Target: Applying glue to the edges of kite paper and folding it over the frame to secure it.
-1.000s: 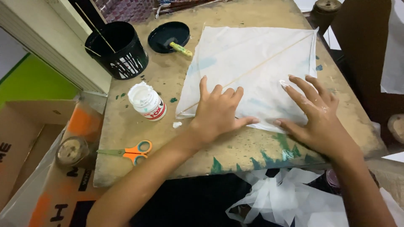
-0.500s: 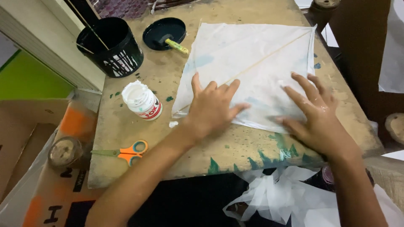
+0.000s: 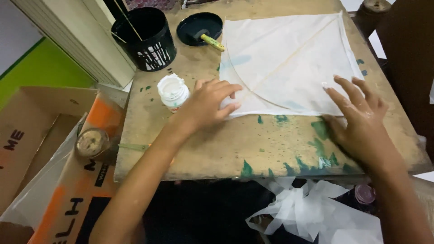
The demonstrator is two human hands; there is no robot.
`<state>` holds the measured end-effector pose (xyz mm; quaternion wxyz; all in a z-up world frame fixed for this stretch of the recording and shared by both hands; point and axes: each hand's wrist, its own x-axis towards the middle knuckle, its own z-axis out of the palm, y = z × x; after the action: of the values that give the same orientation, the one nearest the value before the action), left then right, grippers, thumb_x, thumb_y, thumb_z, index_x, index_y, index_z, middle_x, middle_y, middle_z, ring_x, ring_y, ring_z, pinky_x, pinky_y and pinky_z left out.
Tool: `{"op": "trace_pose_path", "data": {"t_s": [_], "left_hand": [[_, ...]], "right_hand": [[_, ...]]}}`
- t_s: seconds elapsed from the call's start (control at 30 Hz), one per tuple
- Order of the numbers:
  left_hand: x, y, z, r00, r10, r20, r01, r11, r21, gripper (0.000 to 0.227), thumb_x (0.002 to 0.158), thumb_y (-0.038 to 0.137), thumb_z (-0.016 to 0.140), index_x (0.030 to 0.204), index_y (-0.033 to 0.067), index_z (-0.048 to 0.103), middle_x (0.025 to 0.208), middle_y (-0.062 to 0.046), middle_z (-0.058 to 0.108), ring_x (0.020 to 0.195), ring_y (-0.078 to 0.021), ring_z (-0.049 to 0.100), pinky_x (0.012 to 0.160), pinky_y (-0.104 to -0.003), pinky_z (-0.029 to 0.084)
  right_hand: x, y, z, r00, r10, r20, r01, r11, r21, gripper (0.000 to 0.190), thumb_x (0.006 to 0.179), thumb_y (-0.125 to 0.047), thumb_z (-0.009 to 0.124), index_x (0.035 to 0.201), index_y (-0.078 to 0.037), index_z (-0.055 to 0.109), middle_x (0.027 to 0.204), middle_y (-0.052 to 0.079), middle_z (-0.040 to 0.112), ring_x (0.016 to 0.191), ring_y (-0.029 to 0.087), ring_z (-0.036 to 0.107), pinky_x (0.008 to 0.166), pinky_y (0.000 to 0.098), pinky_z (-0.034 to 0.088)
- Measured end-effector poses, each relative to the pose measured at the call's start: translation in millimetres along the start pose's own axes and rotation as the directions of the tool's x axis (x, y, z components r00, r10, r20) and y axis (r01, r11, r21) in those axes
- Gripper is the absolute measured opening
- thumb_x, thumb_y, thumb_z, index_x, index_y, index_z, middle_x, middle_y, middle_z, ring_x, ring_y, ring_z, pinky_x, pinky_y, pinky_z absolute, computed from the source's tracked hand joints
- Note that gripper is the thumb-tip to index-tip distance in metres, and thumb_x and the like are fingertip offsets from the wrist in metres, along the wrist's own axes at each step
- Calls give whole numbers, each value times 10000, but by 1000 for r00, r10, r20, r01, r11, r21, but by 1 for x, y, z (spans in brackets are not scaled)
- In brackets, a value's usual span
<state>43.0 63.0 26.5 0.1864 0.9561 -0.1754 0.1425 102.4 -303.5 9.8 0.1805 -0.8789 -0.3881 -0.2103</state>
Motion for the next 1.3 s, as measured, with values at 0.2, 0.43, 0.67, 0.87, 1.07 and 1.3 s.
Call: {"op": "trace_pose_path", "data": {"t_s": [0.2,0.43,0.67,0.87,1.07,1.3], "left_hand": [[-13,-9,8,986,166,35,-166,986,0,433,858,408,756,1222,184,689,1105,20,724,1035,-213,641,1030,-469,330],[-19,-12,12,982,180,-62,-175,982,73,408,879,228,761,1266,165,648,1154,5,689,1079,-204,644,1020,-471,389],[-23,-5,4,999,12,-52,-15,998,-54,577,867,57,751,1397,181,560,1133,-59,669,1090,-260,680,1028,-580,497],[-24,-5,8,997,-77,-30,72,987,-143,547,872,99,720,1370,183,511,1155,-44,636,1132,-277,671,1020,-569,504],[-25,1,7,997,-62,-36,59,996,-73,518,888,175,727,1369,154,536,1188,-78,653,1145,-287,665,1047,-584,475],[-24,2,11,999,3,-51,-2,1000,16,561,864,48,662,1400,158,535,1205,-79,650,1149,-285,653,1094,-617,423]], "right_hand": [[25,-35,-15,984,110,139,-112,994,7,621,918,-230,621,1511,-87,504,1663,137,370,1507,408,222,1177,671,150],[76,-47,18,949,-183,258,157,980,119,767,848,-369,719,1534,-145,459,1617,174,406,1414,410,428,1069,644,364],[109,-67,49,952,-257,168,225,956,186,807,804,-173,757,1555,-247,472,1347,83,617,1142,361,674,939,535,527],[96,-54,64,955,-283,84,254,933,255,814,795,-71,764,1544,-152,455,1276,137,627,976,322,741,877,483,575],[94,-60,63,951,-306,35,290,929,231,761,837,-79,755,1542,-156,479,1233,92,636,976,271,735,922,465,557],[90,-67,59,944,-326,50,307,925,225,740,812,-46,771,1501,-111,507,1205,143,652,962,302,745,914,485,559]]}}
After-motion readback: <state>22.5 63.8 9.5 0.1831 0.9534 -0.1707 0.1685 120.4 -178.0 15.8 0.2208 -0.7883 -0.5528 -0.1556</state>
